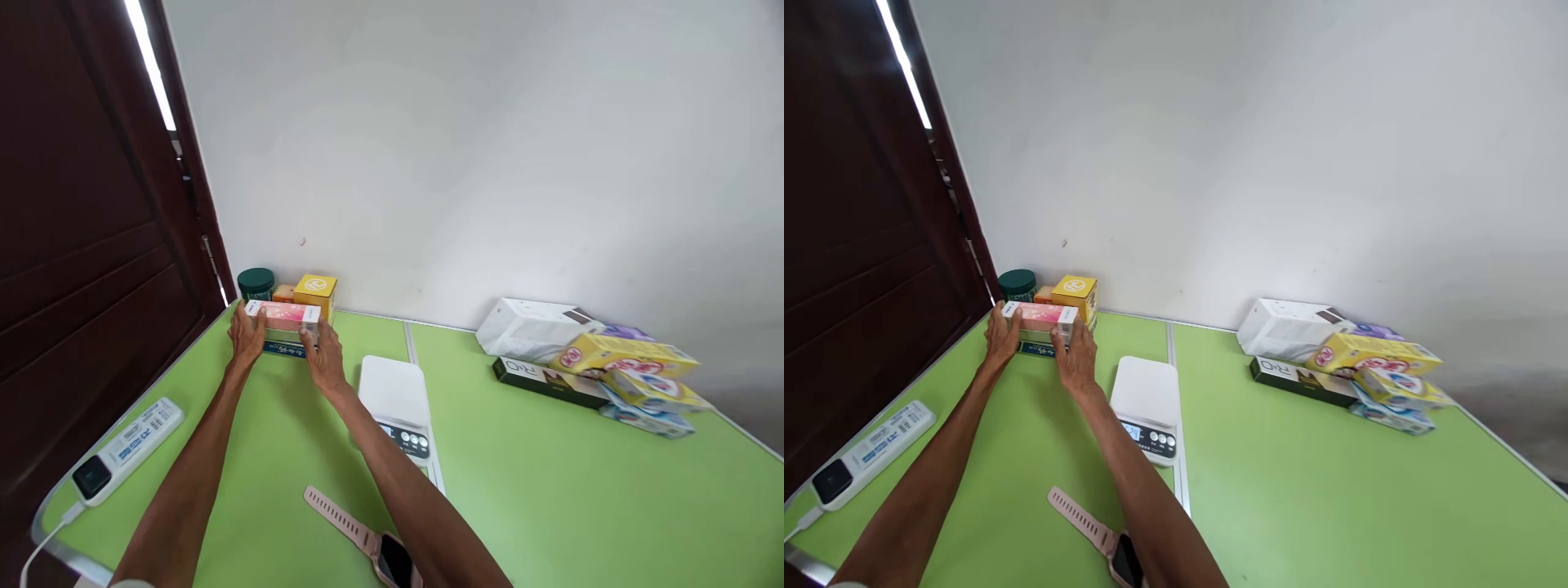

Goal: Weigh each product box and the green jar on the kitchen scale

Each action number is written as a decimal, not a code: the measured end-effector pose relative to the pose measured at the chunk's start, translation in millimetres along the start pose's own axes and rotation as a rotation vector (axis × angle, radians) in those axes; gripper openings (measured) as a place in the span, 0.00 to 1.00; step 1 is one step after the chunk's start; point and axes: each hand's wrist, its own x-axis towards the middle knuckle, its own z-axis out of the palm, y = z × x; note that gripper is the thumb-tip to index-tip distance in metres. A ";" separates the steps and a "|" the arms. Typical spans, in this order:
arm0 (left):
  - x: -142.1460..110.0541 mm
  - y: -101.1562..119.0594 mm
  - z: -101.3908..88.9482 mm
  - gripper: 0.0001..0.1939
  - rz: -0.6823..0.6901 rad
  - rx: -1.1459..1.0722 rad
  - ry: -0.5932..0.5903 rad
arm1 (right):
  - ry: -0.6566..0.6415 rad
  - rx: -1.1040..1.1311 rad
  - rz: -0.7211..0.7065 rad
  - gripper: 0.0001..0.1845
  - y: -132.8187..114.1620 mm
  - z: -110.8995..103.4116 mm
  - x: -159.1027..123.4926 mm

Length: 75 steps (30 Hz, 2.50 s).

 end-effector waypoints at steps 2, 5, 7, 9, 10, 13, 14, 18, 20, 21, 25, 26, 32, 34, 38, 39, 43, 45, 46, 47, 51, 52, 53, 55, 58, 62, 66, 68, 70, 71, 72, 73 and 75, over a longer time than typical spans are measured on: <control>-2.5 2.9 -3.1 0.40 -0.003 -0.001 0.052 | -0.009 0.020 0.006 0.40 -1.4 -16.2 -5.4; -12.0 18.7 -7.1 0.47 0.118 0.026 0.174 | 0.028 -0.005 0.030 0.41 2.5 -66.3 -18.5; -22.6 40.5 -5.5 0.49 0.277 0.020 0.202 | 0.116 -0.062 0.018 0.41 12.9 -118.9 -29.9; -37.0 71.1 3.4 0.48 0.426 -0.031 0.162 | 0.285 -0.143 0.007 0.40 31.2 -184.8 -43.6; -45.8 88.8 11.6 0.46 0.481 -0.068 0.125 | 0.383 -0.182 0.020 0.39 43.3 -221.1 -51.6; -79.4 145.2 52.9 0.41 0.557 -0.184 -0.055 | 0.717 -0.357 0.087 0.41 87.4 -331.1 -77.7; -93.2 163.3 71.6 0.40 0.553 -0.216 -0.140 | 0.807 -0.403 0.126 0.43 102.8 -364.4 -85.9; -155.5 224.7 156.1 0.44 0.417 -0.280 -0.540 | 1.097 -0.446 0.315 0.42 152.3 -460.8 -103.1; -185.0 247.2 196.4 0.45 0.325 -0.254 -0.736 | 1.174 -0.431 0.349 0.36 165.4 -483.3 -100.5; -197.6 256.3 214.9 0.44 0.286 -0.233 -0.815 | 1.191 -0.427 0.351 0.34 169.1 -488.6 -97.3; -230.6 279.3 276.2 0.45 0.272 -0.161 -0.945 | 1.045 -0.439 0.311 0.30 172.6 -481.8 -83.2; -234.9 282.0 288.2 0.45 0.303 -0.149 -0.950 | 0.978 -0.438 0.287 0.30 172.5 -476.5 -80.5; -239.6 283.0 323.7 0.32 0.507 -0.041 -0.932 | 0.802 -0.463 0.224 0.30 176.1 -452.8 -71.3; -235.1 280.1 319.9 0.27 0.557 -0.009 -0.941 | 0.762 -0.452 0.214 0.28 177.2 -450.0 -71.0; -228.4 267.4 294.3 0.24 0.624 0.045 -1.022 | 0.945 -0.476 0.235 0.28 174.7 -447.0 -75.5; -228.8 262.4 286.0 0.23 0.638 0.052 -1.038 | 0.993 -0.486 0.256 0.28 172.7 -445.3 -77.7; -238.2 240.8 254.4 0.23 0.679 0.014 -1.061 | 0.848 -0.438 0.301 0.28 154.6 -425.3 -93.9; -243.3 232.7 239.3 0.22 0.665 -0.009 -1.065 | 0.785 -0.394 0.311 0.29 139.3 -407.8 -106.4; -244.5 229.8 231.0 0.22 0.654 -0.014 -1.067 | 0.798 -0.370 0.324 0.31 130.5 -398.4 -112.8; -244.2 227.6 221.8 0.22 0.647 -0.021 -1.069 | 0.824 -0.344 0.341 0.33 120.9 -389.0 -118.7; -222.8 218.6 171.8 0.23 0.641 -0.108 -1.027 | 0.833 -0.236 0.342 0.38 77.6 -352.3 -125.5; -212.0 214.9 156.6 0.24 0.646 -0.138 -0.997 | 0.805 -0.215 0.313 0.37 66.3 -342.1 -121.6; -199.4 210.1 141.0 0.24 0.655 -0.162 -0.959 | 0.772 -0.194 0.277 0.37 55.3 -330.8 -115.7; -171.5 196.8 110.5 0.25 0.672 -0.185 -0.873 | 0.699 -0.146 0.204 0.37 35.8 -304.3 -100.3; -133.6 167.6 73.4 0.27 0.630 -0.165 -0.780 | 0.566 -0.064 0.138 0.40 18.2 -258.4 -78.3; -111.0 123.4 51.5 0.27 0.501 -0.142 -0.758 | 0.425 -0.001 0.146 0.44 20.6 -210.0 -67.7; -115.4 94.1 56.0 0.27 0.439 -0.186 -0.774 | 0.372 -0.041 0.177 0.46 36.7 -196.5 -74.1; -120.8 86.8 61.3 0.27 0.417 -0.215 -0.786 | 0.365 -0.063 0.190 0.46 42.5 -198.2 -79.1; -125.6 82.3 65.4 0.28 0.392 -0.237 -0.797 | 0.356 -0.071 0.208 0.45 45.6 -200.8 -83.3; -127.5 80.5 66.5 0.28 0.379 -0.248 -0.801 | 0.350 -0.069 0.216 0.45 46.5 -201.9 -85.0; -128.9 78.7 67.1 0.29 0.366 -0.262 -0.805 | 0.344 -0.063 0.222 0.45 47.3 -202.8 -86.4; -130.0 76.7 67.2 0.30 0.351 -0.281 -0.811 | 0.339 -0.053 0.227 0.45 48.4 -203.7 -87.6; -131.3 71.3 66.9 0.35 0.297 -0.344 -0.832 | 0.346 -0.025 0.246 0.45 52.5 -205.9 -89.7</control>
